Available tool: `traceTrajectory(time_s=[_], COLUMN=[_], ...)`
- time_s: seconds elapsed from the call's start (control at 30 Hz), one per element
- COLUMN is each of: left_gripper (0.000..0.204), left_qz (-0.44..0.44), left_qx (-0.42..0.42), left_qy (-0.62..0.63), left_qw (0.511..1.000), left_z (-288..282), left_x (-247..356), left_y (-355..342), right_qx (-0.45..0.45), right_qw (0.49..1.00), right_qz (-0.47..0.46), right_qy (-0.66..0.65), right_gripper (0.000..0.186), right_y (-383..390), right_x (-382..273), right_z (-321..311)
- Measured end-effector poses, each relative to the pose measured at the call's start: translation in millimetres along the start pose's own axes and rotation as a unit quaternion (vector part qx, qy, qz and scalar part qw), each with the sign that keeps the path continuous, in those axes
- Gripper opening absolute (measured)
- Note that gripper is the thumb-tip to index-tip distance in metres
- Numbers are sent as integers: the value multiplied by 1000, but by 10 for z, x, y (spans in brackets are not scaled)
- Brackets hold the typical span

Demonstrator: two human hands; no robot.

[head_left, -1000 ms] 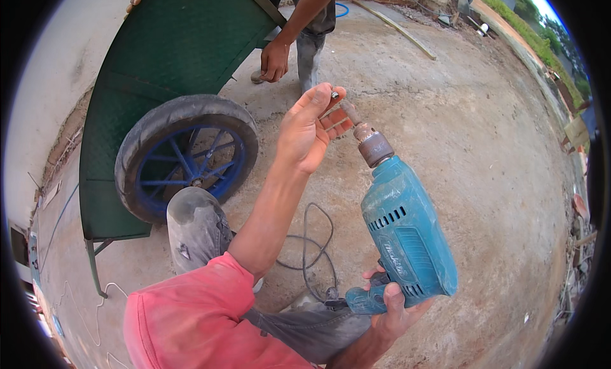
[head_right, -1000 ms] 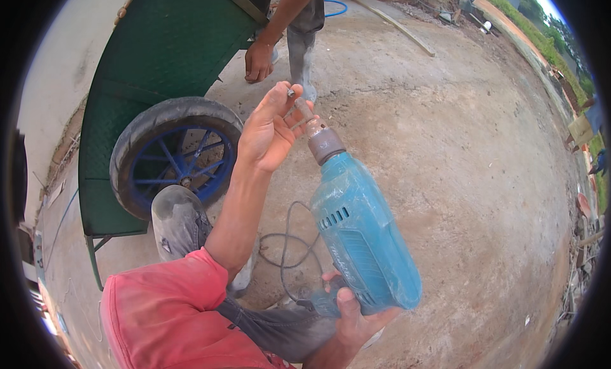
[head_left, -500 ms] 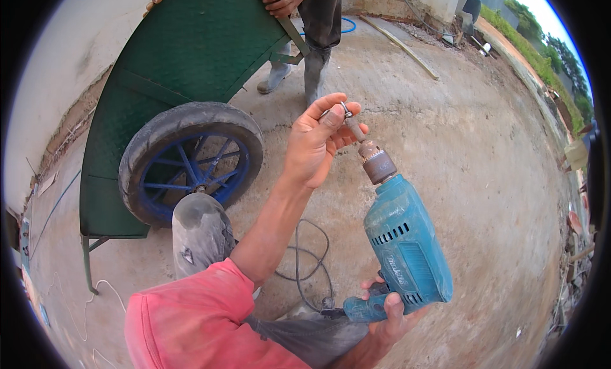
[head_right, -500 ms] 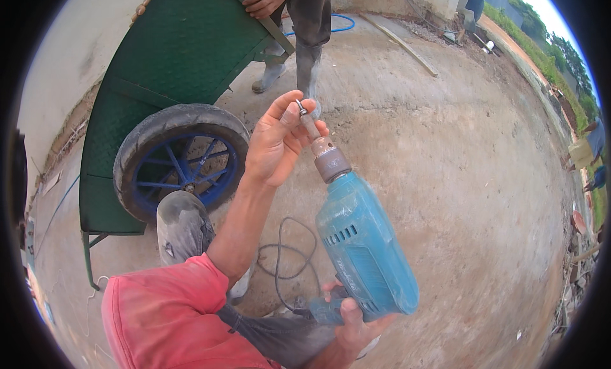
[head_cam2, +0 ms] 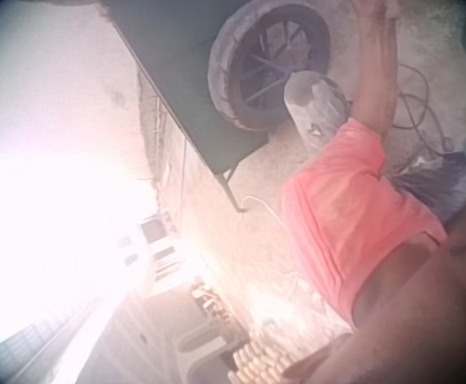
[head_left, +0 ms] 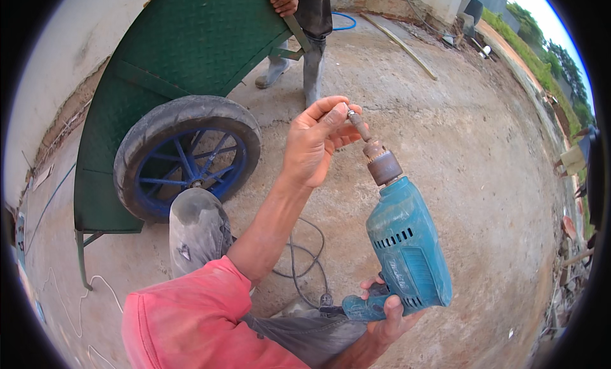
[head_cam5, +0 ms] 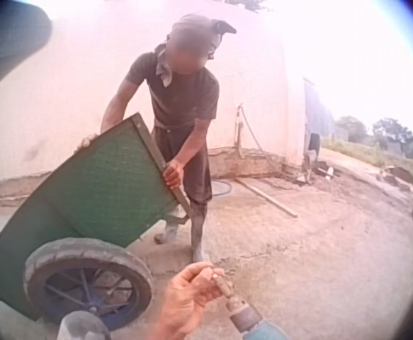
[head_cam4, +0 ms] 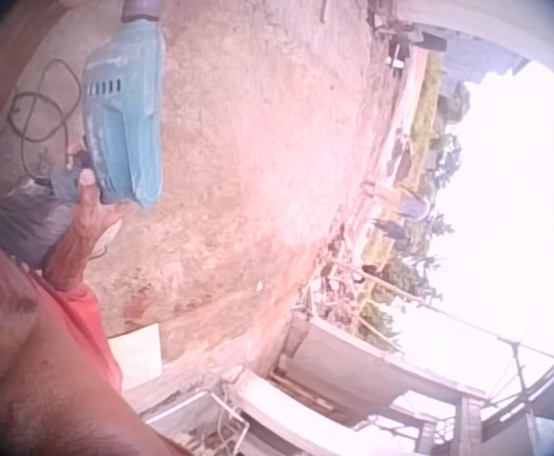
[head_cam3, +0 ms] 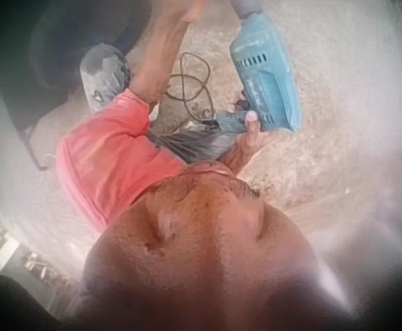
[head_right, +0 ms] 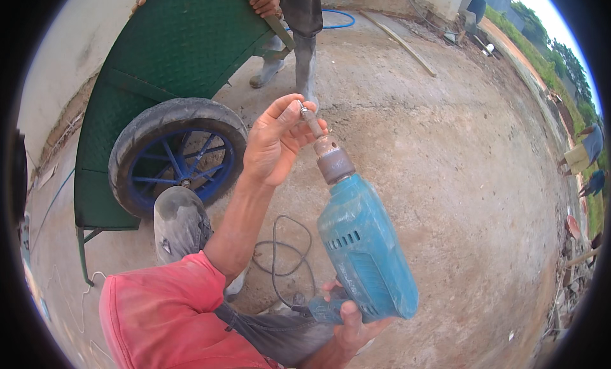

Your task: The person drills holes and fastens components of a green wheelbarrow using a power drill and small metal parts.

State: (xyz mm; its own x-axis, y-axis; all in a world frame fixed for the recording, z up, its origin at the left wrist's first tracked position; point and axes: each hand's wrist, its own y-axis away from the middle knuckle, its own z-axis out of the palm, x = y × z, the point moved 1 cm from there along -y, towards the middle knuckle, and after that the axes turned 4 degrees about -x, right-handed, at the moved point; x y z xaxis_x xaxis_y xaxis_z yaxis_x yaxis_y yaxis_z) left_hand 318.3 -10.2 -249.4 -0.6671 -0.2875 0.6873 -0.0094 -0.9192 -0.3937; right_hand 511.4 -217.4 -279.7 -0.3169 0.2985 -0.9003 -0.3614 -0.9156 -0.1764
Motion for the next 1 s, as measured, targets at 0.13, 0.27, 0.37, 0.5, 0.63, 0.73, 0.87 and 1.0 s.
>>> traceTrajectory(time_s=[0.13,0.27,0.37,0.5,0.63,0.73,0.87,1.0], left_gripper=[24,27,32,38,52,63,47,30], left_qz=[8,0,3,-12,-41,-7,173,304], left_qx=[18,40,33,18,40,104,122,97], left_qy=[-25,-55,-75,-81,-116,-231,-485,-661], left_qw=[1000,998,997,996,992,967,848,679], left_z=[5,37,51,97,193,202,39,-133], left_x=[11,15,50,66,168,477,1300,2082], left_y=[10,19,18,20,-62,-161,-585,-1231], right_qx=[-11,-15,-3,3,-2,5,15,-14], right_qw=[1000,999,999,1000,999,998,999,999], right_qz=[-6,-22,-29,-11,-10,-22,-6,17], right_qy=[4,19,18,-2,-40,-55,-27,-24], right_gripper=[83,84,84,83,74,66,66,64], right_y=[3,7,6,-21,-99,-189,-271,-536], right_x=[6,35,25,38,70,138,272,493], right_z=[-25,-59,-21,4,58,98,250,438])
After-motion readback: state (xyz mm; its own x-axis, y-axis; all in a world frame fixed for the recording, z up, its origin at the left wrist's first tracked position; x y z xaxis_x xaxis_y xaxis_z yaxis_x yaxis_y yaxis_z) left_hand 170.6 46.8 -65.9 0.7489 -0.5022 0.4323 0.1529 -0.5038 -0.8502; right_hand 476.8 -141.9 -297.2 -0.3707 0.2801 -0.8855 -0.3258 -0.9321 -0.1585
